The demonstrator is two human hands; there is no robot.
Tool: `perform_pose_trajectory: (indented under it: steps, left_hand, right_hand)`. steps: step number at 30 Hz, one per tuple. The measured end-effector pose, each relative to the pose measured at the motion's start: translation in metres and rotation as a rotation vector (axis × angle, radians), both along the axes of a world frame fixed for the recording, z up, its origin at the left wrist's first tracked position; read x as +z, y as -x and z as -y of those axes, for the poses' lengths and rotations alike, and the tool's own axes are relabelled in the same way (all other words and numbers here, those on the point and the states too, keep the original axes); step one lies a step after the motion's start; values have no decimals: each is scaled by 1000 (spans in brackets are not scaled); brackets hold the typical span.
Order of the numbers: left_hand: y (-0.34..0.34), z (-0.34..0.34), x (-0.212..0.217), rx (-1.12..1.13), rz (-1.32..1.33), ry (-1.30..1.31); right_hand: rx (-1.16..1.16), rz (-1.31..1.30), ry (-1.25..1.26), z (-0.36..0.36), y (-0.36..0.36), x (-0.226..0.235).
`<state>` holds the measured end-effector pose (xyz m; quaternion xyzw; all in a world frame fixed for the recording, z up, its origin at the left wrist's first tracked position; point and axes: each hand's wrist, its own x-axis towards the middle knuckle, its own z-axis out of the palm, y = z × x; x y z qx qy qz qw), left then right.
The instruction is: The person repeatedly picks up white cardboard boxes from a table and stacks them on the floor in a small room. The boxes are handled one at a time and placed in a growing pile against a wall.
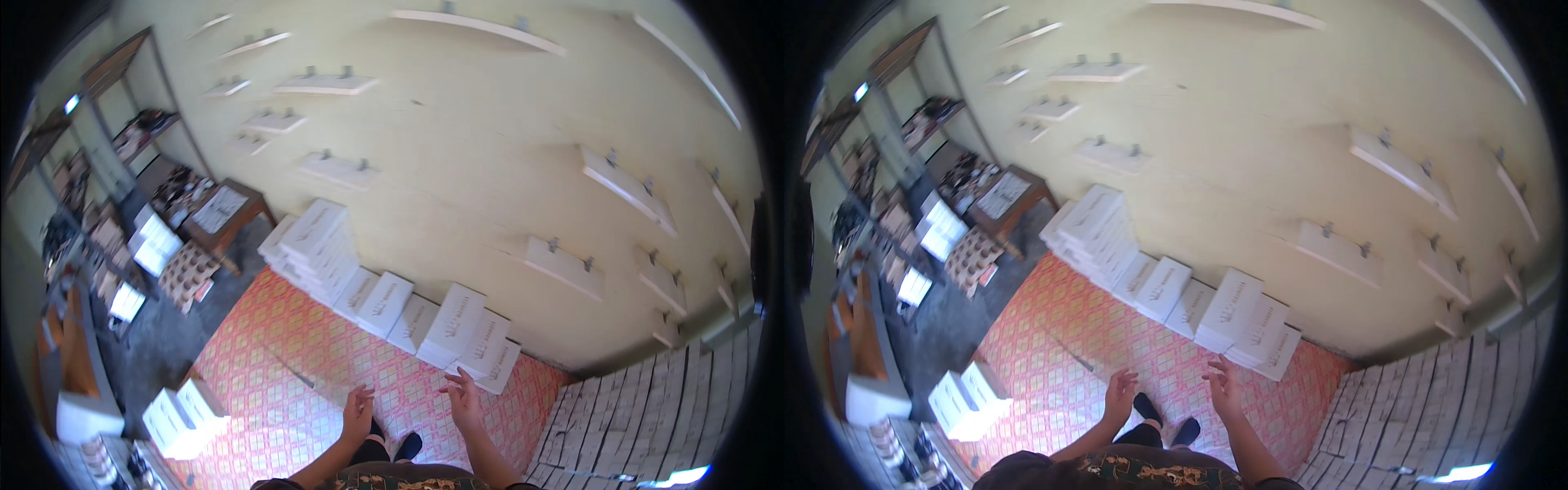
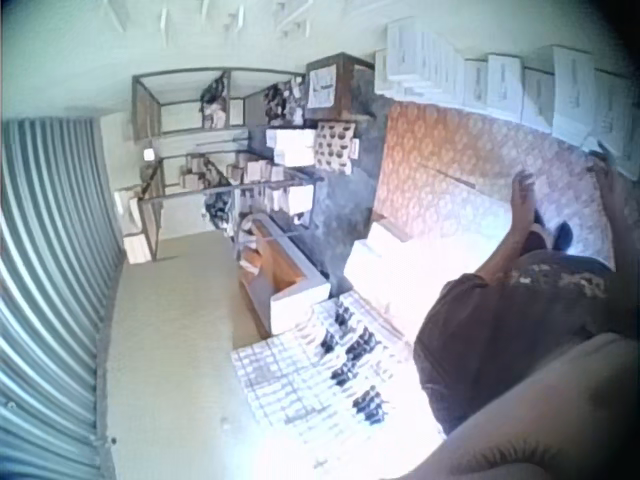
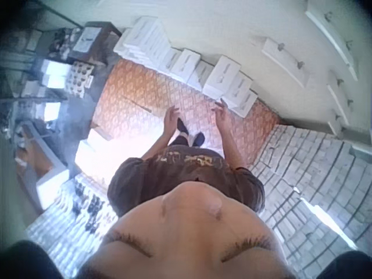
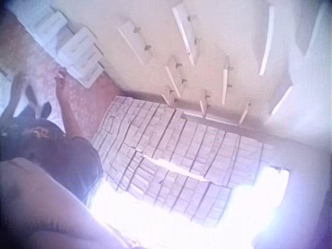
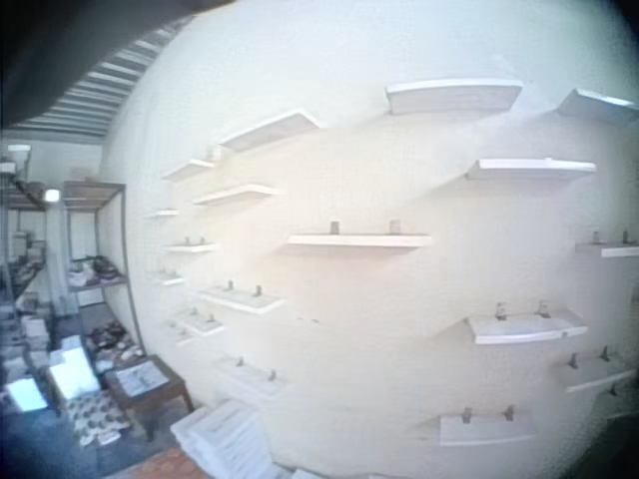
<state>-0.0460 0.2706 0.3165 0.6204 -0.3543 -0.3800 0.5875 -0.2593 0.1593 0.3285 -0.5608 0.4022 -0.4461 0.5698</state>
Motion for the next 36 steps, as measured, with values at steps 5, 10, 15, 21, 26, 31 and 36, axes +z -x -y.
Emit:
perform_pose_trajectory:
  steps: [5,10,15,21,26,31,36]
  left_hand:
    - [-53,-58,55,233,57,54]
    - [-130,-148,68,510,94,69]
    - [-213,-235,82,700,11,38]
    - [-308,-332,83,936,146,83]
    - [-352,-373,87,1003,11,47]
    - [-401,-386,72,985,-96,11]
    - [-475,-394,75,1051,-155,-44]
  right_hand:
    - [275,199,-5,-26,-83,51]
    - [647,221,-3,-75,-211,84]
    - [893,157,31,-133,-344,89]
    - [1101,264,37,-216,-487,113]
    - [1240,175,2,-247,-557,120]
    - [1244,89,-17,-239,-625,96]
    - [1176,57,-11,-236,-731,82]
